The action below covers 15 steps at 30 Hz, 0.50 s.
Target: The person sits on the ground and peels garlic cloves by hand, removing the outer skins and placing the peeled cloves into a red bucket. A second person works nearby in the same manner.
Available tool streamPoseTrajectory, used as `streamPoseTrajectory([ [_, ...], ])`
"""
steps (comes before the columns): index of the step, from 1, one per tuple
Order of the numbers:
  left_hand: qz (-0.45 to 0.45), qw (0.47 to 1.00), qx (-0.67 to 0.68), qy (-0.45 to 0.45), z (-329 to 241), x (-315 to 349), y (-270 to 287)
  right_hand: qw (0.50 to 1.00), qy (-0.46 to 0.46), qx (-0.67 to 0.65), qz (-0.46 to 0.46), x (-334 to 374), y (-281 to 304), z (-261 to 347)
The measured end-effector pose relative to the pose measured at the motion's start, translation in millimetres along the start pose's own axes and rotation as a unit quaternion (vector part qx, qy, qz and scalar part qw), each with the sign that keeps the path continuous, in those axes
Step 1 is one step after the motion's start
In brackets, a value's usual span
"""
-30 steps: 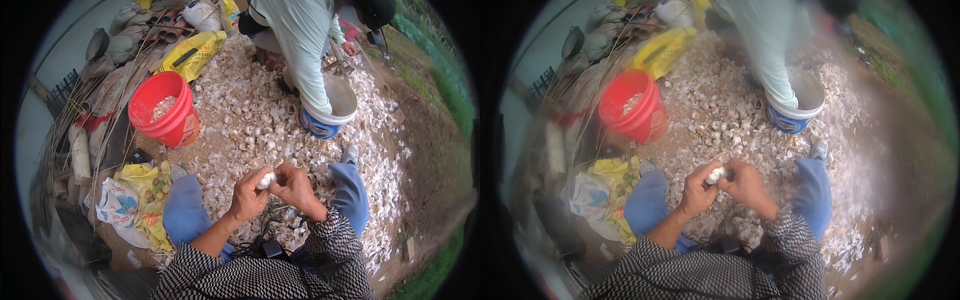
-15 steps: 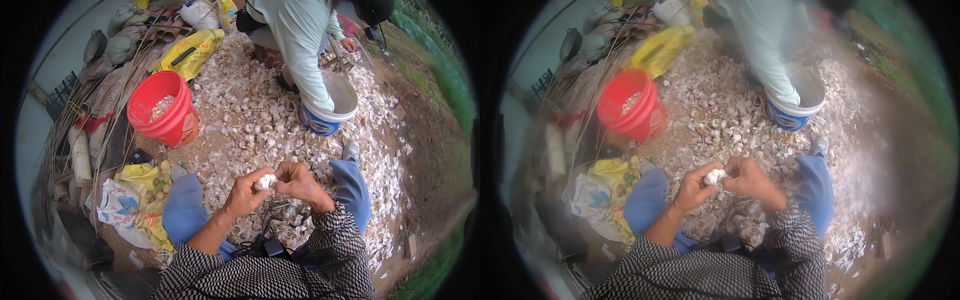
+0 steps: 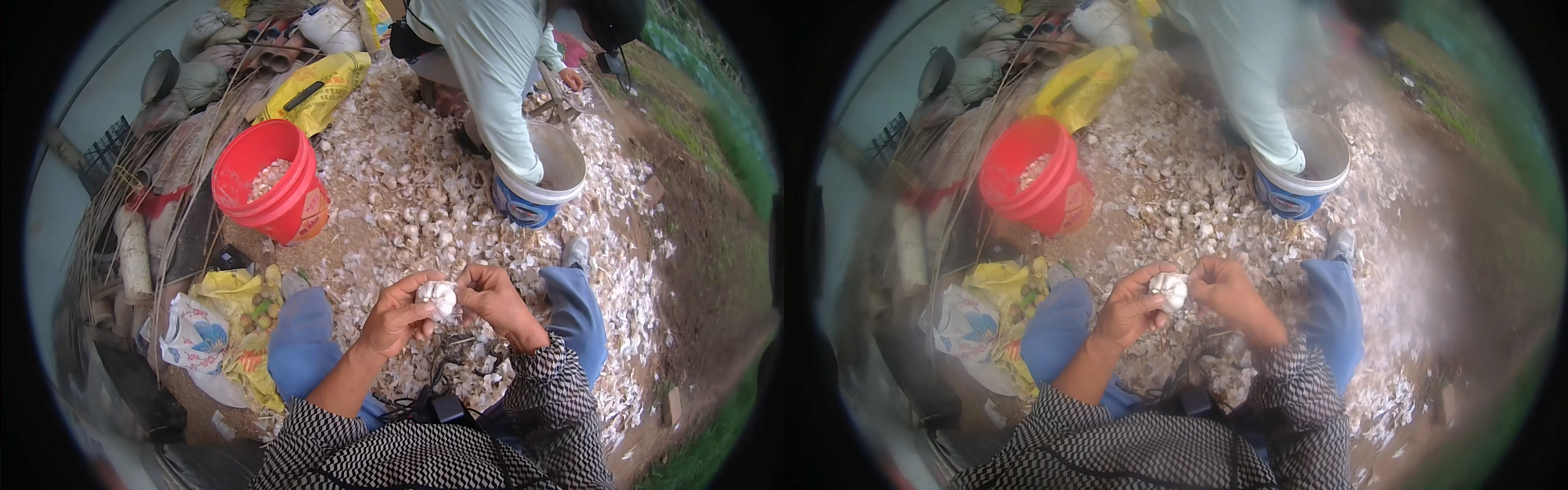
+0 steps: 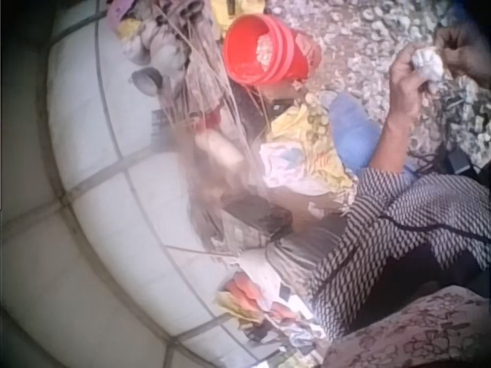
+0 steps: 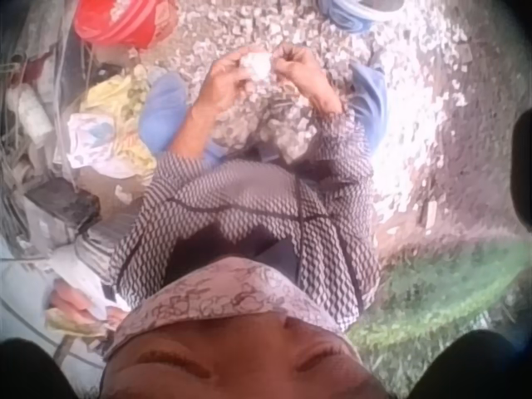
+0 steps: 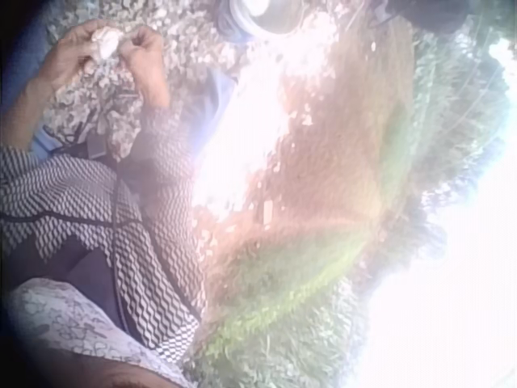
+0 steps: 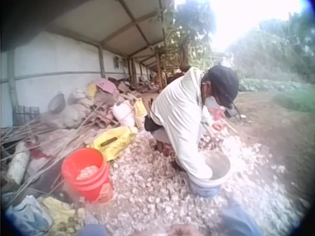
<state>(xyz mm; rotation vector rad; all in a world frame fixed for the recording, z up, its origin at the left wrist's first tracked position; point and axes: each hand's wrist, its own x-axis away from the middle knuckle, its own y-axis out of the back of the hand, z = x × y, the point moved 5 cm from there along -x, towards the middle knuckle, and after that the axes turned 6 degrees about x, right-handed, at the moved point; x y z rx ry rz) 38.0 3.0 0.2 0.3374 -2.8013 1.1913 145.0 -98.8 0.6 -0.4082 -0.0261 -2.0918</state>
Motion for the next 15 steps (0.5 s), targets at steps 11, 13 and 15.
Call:
streamPoseTrajectory([
  [11, -0.044, 0.977, -0.150, -0.145, -3.4, -8.2, 0.5, 0.983, 0.159, 0.094, -0.005, -6.0, -14.4, -13.8],
  [13, -0.039, 0.966, -0.207, -0.149, -4.5, -6.7, -2.0, 0.988, 0.135, 0.079, -0.010, -4.6, -14.7, -13.0],
  [15, -0.042, 0.961, -0.236, -0.138, -11.5, -4.9, -6.3, 0.979, 0.159, 0.126, -0.033, -3.7, -13.5, -12.7],
])
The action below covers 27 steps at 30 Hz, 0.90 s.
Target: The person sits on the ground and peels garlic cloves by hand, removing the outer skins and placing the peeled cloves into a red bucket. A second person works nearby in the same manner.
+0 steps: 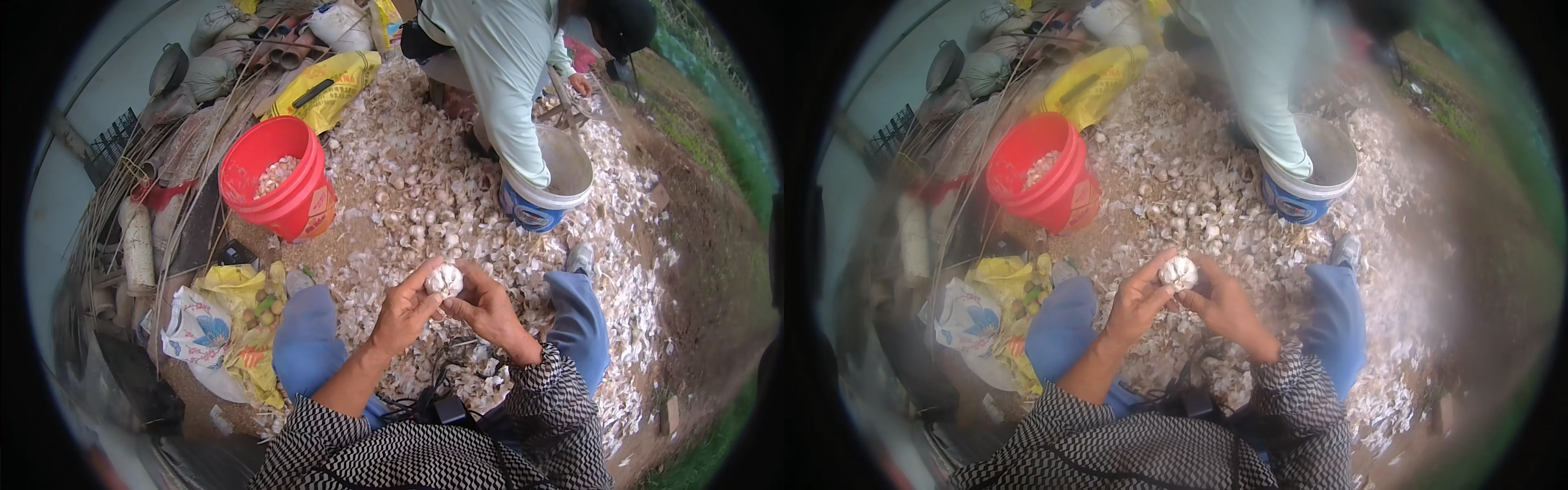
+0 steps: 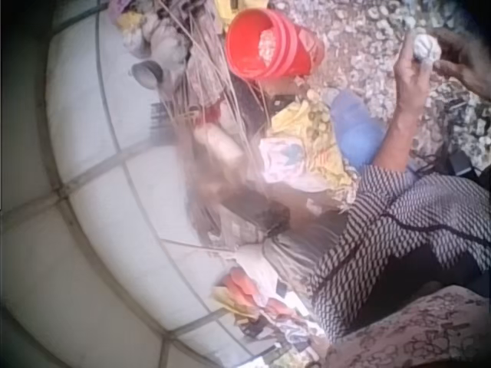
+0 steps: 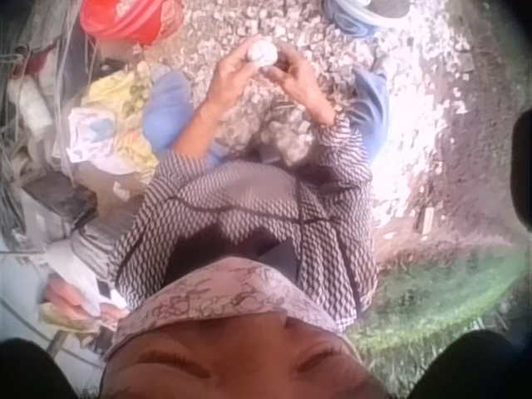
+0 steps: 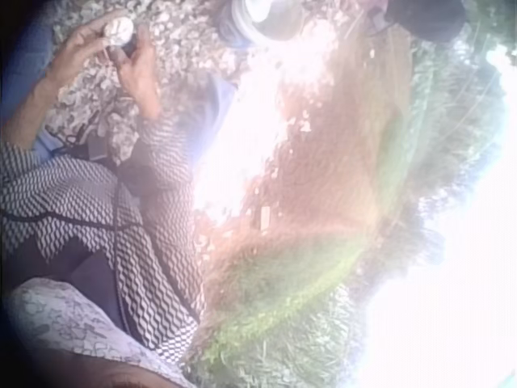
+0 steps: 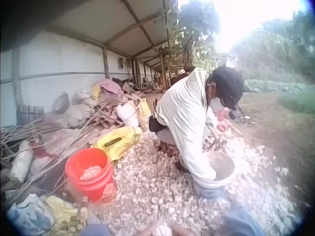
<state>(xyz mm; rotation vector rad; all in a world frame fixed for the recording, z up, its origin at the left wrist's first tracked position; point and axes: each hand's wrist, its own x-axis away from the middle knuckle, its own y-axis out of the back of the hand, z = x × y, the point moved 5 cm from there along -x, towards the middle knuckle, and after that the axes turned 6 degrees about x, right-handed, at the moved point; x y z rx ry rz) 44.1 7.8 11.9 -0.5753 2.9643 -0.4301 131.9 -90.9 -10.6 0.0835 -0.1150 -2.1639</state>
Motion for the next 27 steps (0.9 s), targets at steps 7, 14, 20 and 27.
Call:
streamPoseTrajectory([
  [7, -0.027, 0.997, -0.078, 0.003, 12.0, 2.8, 12.1, 0.991, 0.067, 0.116, -0.002, 4.4, -5.0, 26.0],
  [14, 0.001, 0.998, -0.063, -0.008, 6.6, 5.7, 12.2, 0.988, -0.078, -0.118, 0.068, 1.0, -2.4, 16.5],
  [20, 0.043, 0.994, -0.075, 0.063, 1.7, 1.0, 11.5, 0.987, 0.099, 0.121, 0.030, 4.8, 0.4, 30.6],
  [27, 0.019, 0.999, -0.026, 0.041, 7.1, 5.9, 16.2, 0.984, -0.090, -0.107, 0.114, 5.7, 0.5, 19.3],
])
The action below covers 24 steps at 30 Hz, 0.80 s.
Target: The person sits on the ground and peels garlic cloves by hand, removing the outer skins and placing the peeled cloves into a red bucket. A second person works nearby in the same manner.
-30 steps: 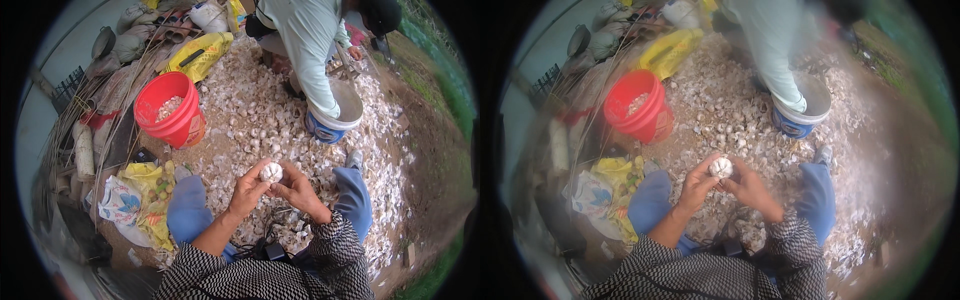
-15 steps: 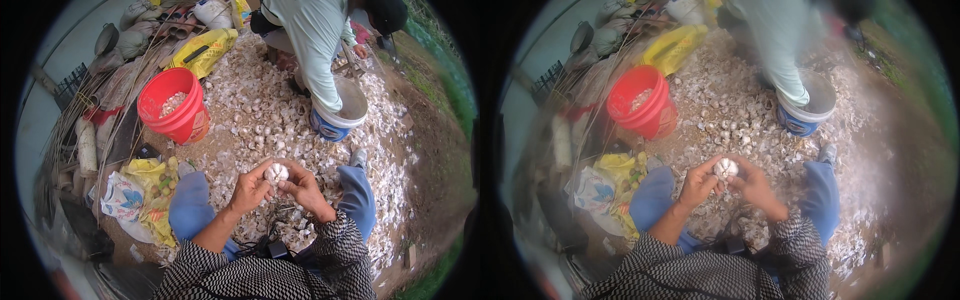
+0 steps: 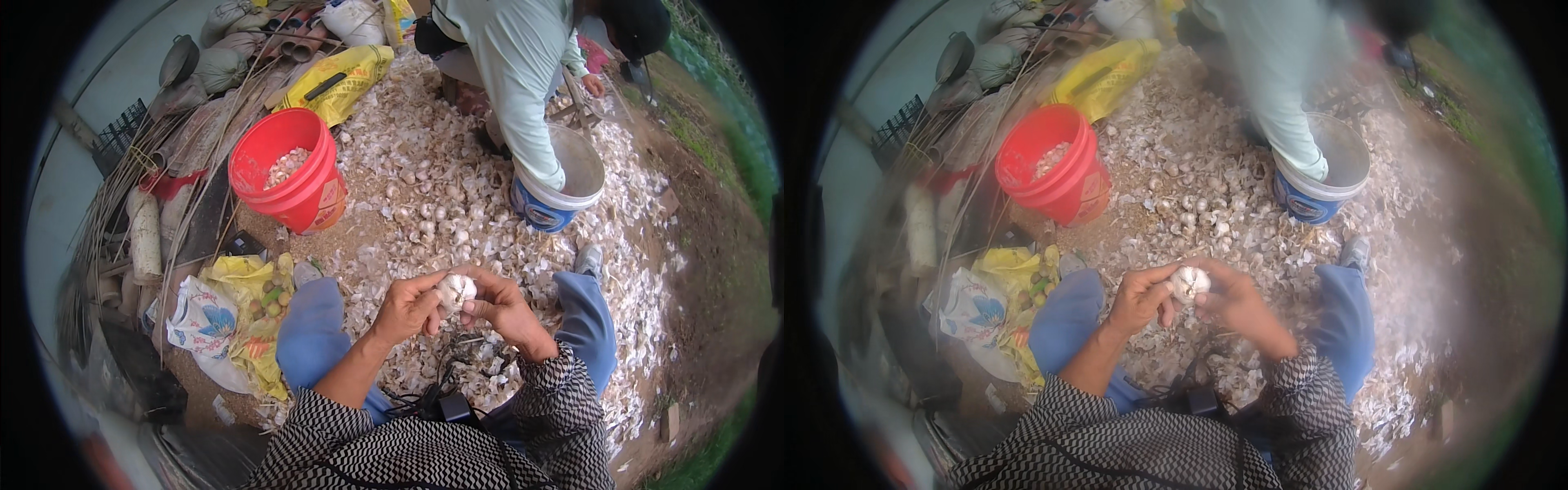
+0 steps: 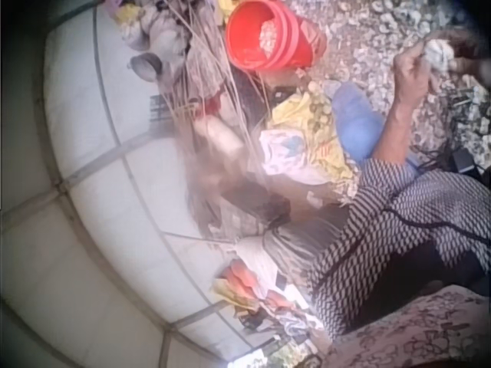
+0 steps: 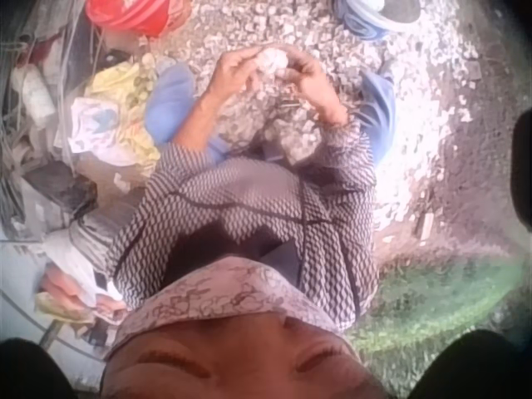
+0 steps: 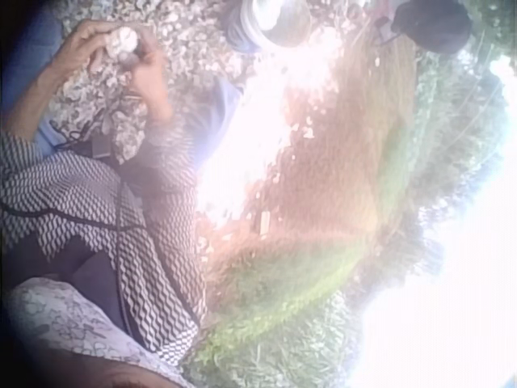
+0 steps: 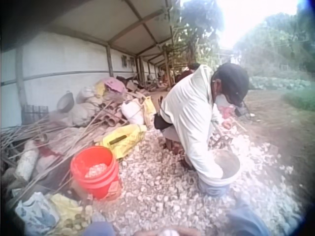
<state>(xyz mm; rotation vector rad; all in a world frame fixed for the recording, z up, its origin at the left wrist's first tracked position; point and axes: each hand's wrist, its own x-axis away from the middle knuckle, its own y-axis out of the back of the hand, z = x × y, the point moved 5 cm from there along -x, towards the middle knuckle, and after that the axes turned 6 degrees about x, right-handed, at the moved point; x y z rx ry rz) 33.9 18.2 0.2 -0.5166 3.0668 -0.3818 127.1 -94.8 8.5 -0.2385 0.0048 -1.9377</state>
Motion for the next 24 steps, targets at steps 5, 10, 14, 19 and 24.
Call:
streamPoseTrajectory([
  [5, -0.034, 0.999, 0.022, 0.003, 4.8, -1.8, 4.3, 0.990, -0.041, -0.135, 0.021, 3.4, -3.8, 2.2],
  [10, -0.022, 0.999, 0.016, -0.046, -4.7, -4.6, -1.3, 0.999, 0.031, 0.009, -0.035, -2.1, 1.2, 0.3],
  [14, 0.000, 0.991, -0.119, -0.057, -6.5, -5.4, -3.4, 0.978, 0.055, 0.198, -0.036, -4.7, 2.1, -9.5],
  [19, 0.031, 0.996, -0.077, 0.019, -1.7, -3.8, 2.6, 0.997, -0.023, 0.078, -0.008, -0.9, -1.4, -1.0],
  [24, 0.005, 1.000, -0.004, 0.008, 3.7, -1.2, 7.5, 0.997, -0.053, -0.050, -0.004, 1.0, -0.6, -0.6],
])
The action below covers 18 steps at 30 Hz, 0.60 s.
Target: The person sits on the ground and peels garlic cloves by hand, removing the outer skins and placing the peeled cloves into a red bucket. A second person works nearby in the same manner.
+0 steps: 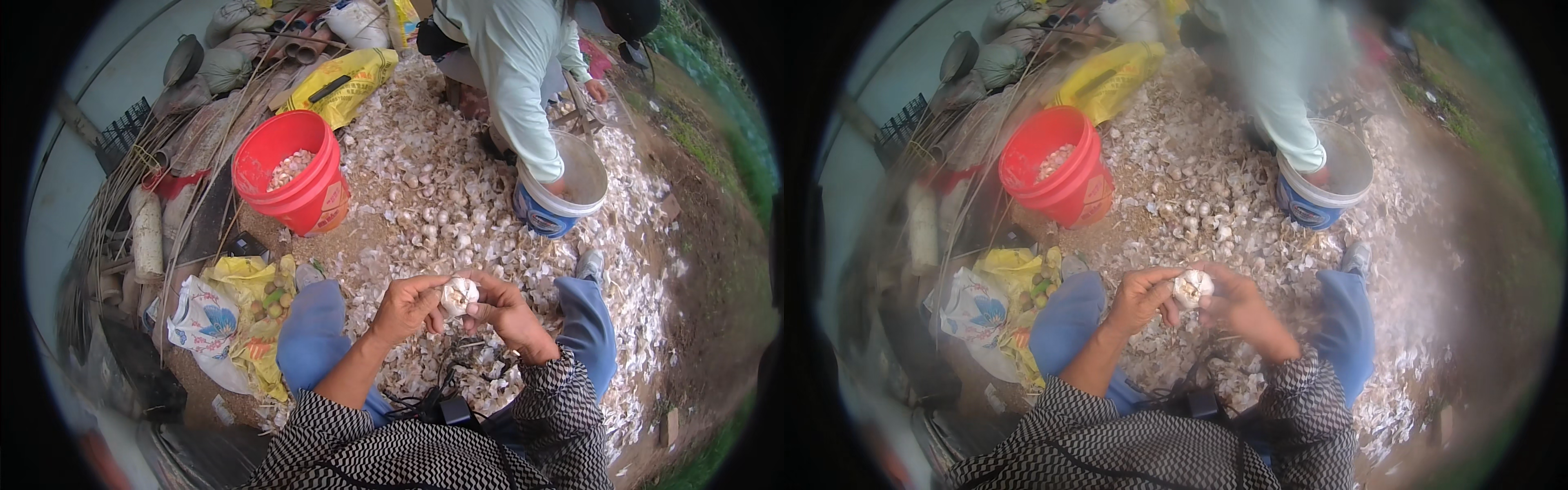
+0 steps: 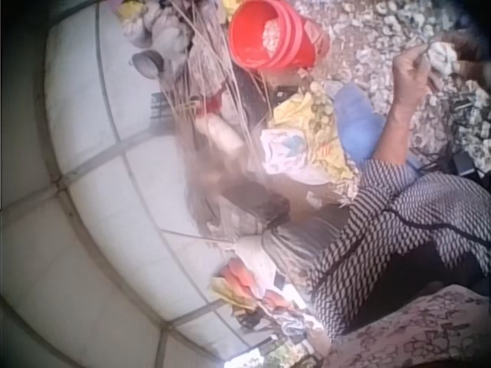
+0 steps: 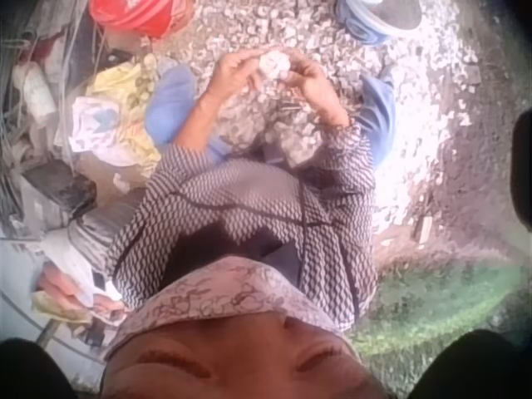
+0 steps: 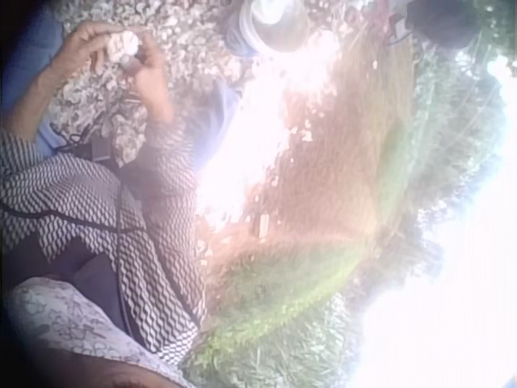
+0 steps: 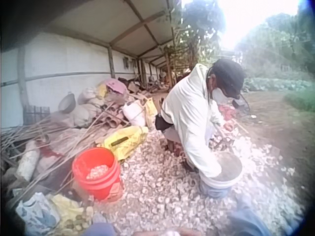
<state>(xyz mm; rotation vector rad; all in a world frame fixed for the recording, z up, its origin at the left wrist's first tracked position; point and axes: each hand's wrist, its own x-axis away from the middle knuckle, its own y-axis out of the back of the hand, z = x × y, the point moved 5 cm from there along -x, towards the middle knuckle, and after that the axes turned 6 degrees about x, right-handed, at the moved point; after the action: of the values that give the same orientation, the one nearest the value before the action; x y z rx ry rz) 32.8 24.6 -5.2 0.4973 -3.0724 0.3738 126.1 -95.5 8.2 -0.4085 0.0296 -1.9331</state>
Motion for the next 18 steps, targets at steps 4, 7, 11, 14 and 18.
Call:
streamPoseTrajectory([
  [4, -0.058, 0.998, 0.001, -0.033, 1.0, -2.6, 0.5, 0.999, 0.009, -0.040, 0.002, -1.3, -0.5, -1.4],
  [7, -0.094, 0.995, 0.023, -0.040, -0.2, -5.8, 2.9, 0.996, 0.057, 0.034, -0.052, -5.2, 2.6, -6.1],
  [11, -0.060, 0.941, -0.303, -0.138, -10.1, -5.6, -5.0, 0.971, 0.140, 0.160, -0.107, -10.7, 6.1, -15.8],
  [14, -0.073, 0.903, -0.385, -0.176, -9.0, -4.5, -5.8, 0.983, 0.094, 0.129, -0.086, -11.0, 5.4, -19.0],
  [18, -0.093, 0.963, -0.249, -0.037, -6.7, -3.7, -4.3, 0.995, 0.036, -0.094, -0.020, -3.8, 0.5, -3.9],
])
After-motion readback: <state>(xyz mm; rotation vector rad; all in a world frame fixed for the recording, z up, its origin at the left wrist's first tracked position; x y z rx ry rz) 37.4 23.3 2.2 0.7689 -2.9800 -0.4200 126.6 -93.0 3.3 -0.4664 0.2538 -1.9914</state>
